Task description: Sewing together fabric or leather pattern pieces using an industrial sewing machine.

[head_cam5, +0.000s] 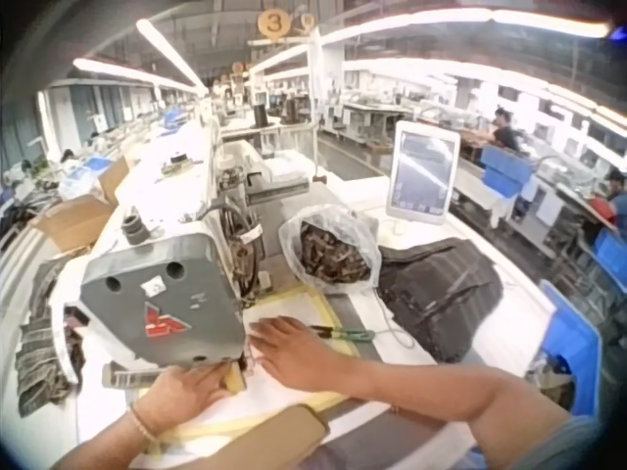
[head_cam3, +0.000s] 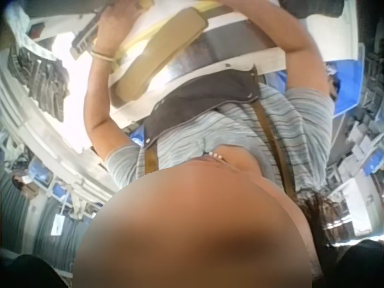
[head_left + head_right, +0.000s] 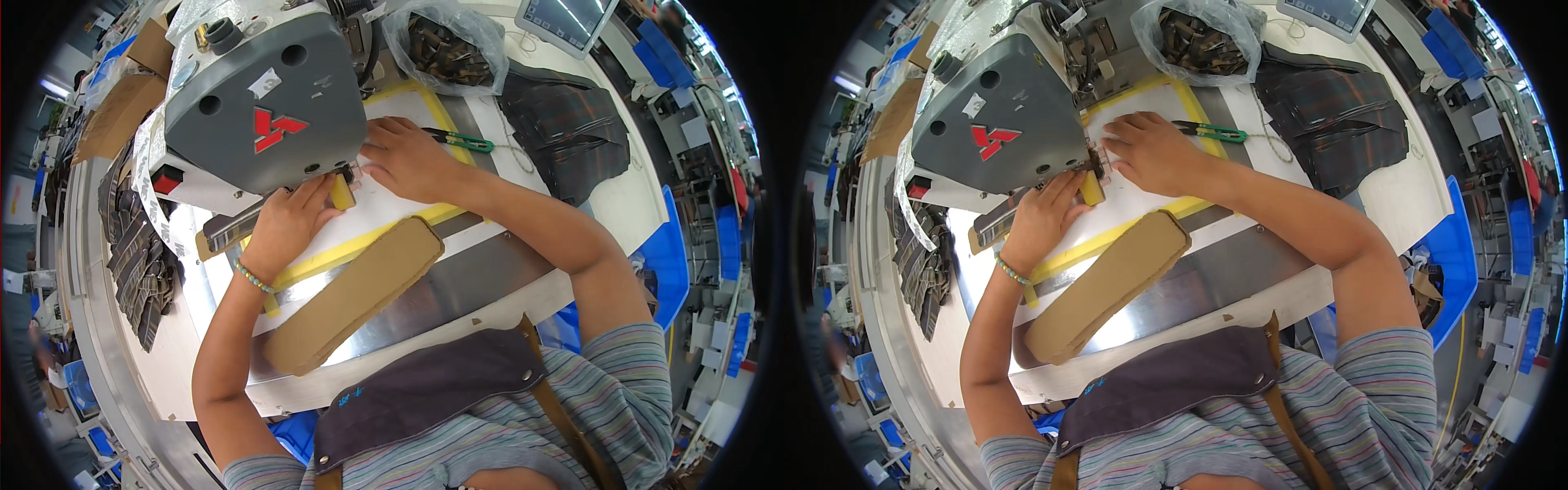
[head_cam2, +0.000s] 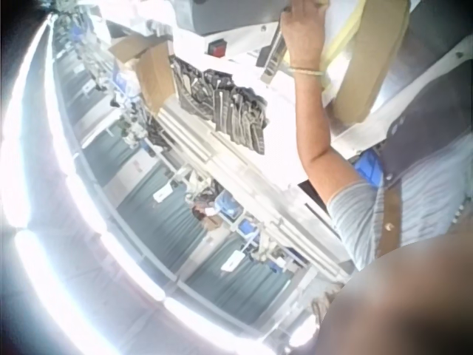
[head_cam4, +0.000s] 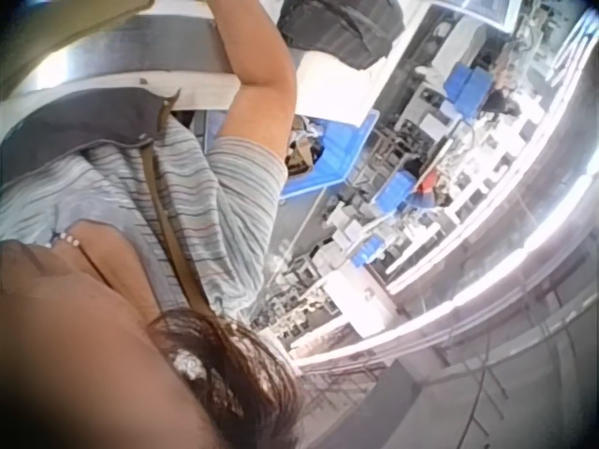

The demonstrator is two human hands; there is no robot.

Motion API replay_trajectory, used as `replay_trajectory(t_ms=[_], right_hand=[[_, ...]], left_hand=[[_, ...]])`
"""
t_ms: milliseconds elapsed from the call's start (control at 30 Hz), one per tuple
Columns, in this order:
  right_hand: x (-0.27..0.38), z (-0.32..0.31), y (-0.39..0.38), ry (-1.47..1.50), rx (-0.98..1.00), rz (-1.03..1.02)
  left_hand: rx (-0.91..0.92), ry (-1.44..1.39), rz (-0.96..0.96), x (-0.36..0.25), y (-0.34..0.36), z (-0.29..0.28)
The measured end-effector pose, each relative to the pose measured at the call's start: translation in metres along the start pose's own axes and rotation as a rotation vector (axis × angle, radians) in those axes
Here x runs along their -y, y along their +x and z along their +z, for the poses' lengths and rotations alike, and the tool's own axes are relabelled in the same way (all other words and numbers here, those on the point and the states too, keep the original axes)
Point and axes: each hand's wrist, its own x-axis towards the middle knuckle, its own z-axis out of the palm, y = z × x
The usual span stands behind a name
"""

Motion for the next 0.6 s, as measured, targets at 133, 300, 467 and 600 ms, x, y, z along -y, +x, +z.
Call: replay_trajectory(t_ms=[133, 300, 467, 600], right_hand=[[0.008, 0.000, -0.001, -0.037, 0.028, 0.012], [0.015, -0.003, -0.015, -0.069, 0.047, 0.037], [0.025, -0.026, -0.011, -0.091, 0.232, 0.003], [0.011, -0.120, 0.006, -0.021, 0.507, 0.107]], left_hand=[[-0.076, -0.033, 0.045, -0.002, -0.002, 0.002], [-0.151, -0.106, 0.071, -0.017, 0.001, -0.004], [-0.143, -0.153, 0.050, -0.024, -0.016, -0.005], [-0.157, -0.173, 0.047, -0.026, -0.017, -0.006]])
